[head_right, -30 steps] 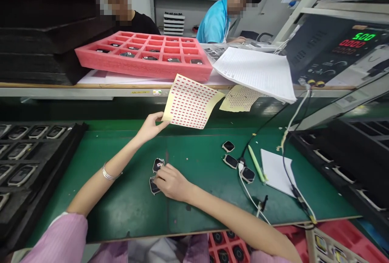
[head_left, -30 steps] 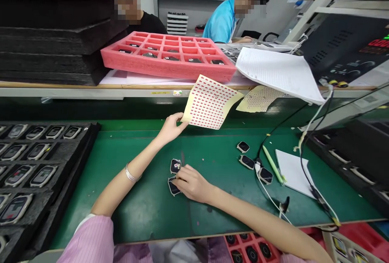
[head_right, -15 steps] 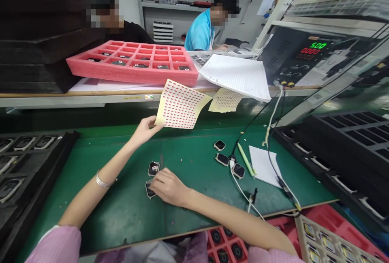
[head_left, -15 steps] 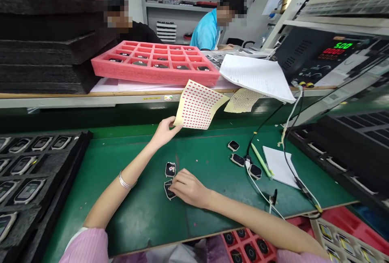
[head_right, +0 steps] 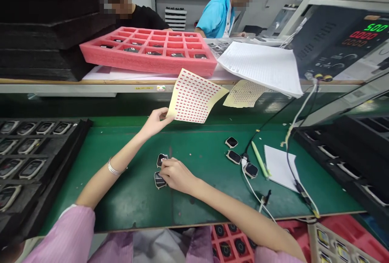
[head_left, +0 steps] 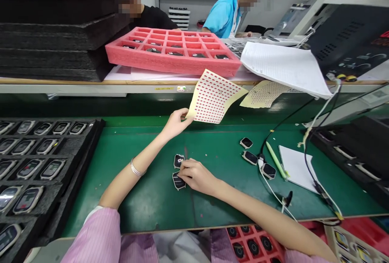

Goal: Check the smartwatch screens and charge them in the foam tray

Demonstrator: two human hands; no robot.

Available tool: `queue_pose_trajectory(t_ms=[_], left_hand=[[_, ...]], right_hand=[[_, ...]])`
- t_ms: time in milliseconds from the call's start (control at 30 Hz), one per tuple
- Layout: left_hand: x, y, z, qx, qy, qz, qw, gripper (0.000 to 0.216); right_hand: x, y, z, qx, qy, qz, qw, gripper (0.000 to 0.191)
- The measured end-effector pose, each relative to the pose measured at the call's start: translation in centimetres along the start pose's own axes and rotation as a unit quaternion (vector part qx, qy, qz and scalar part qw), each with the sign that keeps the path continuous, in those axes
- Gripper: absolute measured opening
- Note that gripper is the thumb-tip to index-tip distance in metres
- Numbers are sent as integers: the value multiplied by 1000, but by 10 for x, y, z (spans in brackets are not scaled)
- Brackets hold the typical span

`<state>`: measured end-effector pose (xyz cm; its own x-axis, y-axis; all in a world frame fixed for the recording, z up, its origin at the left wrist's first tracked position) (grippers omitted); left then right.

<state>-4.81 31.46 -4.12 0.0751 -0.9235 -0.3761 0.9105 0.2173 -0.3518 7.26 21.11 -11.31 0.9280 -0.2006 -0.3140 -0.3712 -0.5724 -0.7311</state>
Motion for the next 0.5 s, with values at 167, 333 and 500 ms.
queue_pose_trajectory(t_ms=[167, 333, 500], left_hand=[[2, 2, 3, -3, -7, -9, 1000, 10], [12, -1, -2, -22, -52, -14, 998, 18], [18, -8, -6, -30, -72, -36, 996, 19]], right_hand=[[-5, -4, 4, -63, 38, 9, 997, 23], [2, -12, 4, -127, 58, 56, 989, 24], [6, -20, -3, -200, 77, 92, 972, 25]])
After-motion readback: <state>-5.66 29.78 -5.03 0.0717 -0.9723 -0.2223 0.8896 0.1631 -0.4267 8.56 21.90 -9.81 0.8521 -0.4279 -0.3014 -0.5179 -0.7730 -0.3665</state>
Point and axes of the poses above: each hand's wrist, its own x-axis away from the middle knuckle, its own y-axis out of the palm, z = x × y, the point moved 7 cm from there along -x, towards the middle knuckle, and after that the axes turned 9 degrees about -x, right-handed, at the moved point
